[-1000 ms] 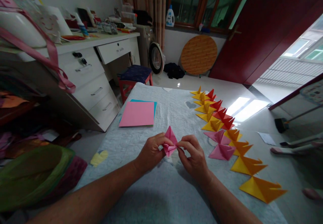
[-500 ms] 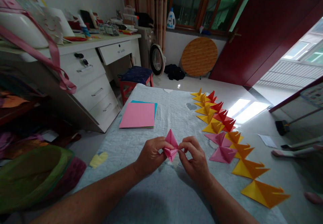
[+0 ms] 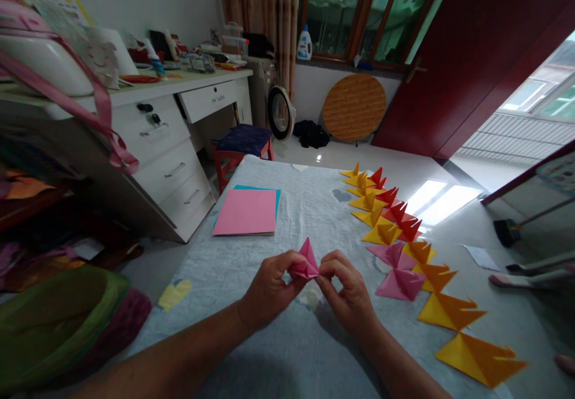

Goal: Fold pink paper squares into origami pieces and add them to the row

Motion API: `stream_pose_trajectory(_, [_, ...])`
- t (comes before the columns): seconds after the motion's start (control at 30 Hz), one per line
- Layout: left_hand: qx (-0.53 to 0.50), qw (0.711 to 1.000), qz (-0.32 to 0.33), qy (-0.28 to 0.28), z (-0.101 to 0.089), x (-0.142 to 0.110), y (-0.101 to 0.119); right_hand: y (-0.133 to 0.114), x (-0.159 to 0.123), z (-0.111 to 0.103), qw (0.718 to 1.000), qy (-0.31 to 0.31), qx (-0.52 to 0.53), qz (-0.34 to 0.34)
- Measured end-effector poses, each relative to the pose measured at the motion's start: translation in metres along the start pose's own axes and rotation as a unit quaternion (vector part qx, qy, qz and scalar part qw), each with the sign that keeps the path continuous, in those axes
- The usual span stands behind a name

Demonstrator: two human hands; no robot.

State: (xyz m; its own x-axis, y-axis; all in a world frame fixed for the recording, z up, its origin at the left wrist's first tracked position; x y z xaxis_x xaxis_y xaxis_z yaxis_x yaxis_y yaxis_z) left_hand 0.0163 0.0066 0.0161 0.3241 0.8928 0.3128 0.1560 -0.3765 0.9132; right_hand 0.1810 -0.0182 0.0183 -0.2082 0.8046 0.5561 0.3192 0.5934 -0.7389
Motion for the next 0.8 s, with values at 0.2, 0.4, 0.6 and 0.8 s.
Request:
stream_pose_trajectory(0.2, [-0.08, 0.988, -0.134, -0.021, 0.004, 0.002, -0.008, 0.008, -0.004, 0.0, 0.996, 0.005, 0.065, 0.063])
stream_pose_trajectory(0.4, [-0.216, 0.946, -0.222, -0.095, 0.015, 0.005, -0.017, 0.015, -0.006, 0.003, 0.983, -0.016, 0.12, 0.142])
stream_pose_trajectory(0.6, [-0.219, 0.941, -0.213, -0.149, 0.016, 0.004, -0.016, 0.016, -0.006, 0.007, 0.976, -0.066, 0.118, 0.174])
stream_pose_trajectory(0.8, [-0.211, 0.932, -0.225, -0.193, 0.017, 0.003, -0.021, 0.023, -0.007, 0.008, 0.962, -0.055, 0.171, 0.204])
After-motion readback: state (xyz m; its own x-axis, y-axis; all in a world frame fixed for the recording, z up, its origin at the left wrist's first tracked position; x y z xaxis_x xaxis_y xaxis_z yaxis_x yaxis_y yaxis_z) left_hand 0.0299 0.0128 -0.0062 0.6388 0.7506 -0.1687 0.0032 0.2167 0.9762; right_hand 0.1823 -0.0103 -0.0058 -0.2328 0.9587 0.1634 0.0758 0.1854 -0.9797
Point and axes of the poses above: each hand's wrist, its own x-axis towards the middle knuckle, its own z-axis out of the palm, y = z × x, the point moved 3 cm from there along x, towards the middle knuckle, and after that the axes turned 5 degrees about -z, right-handed, at the moved point
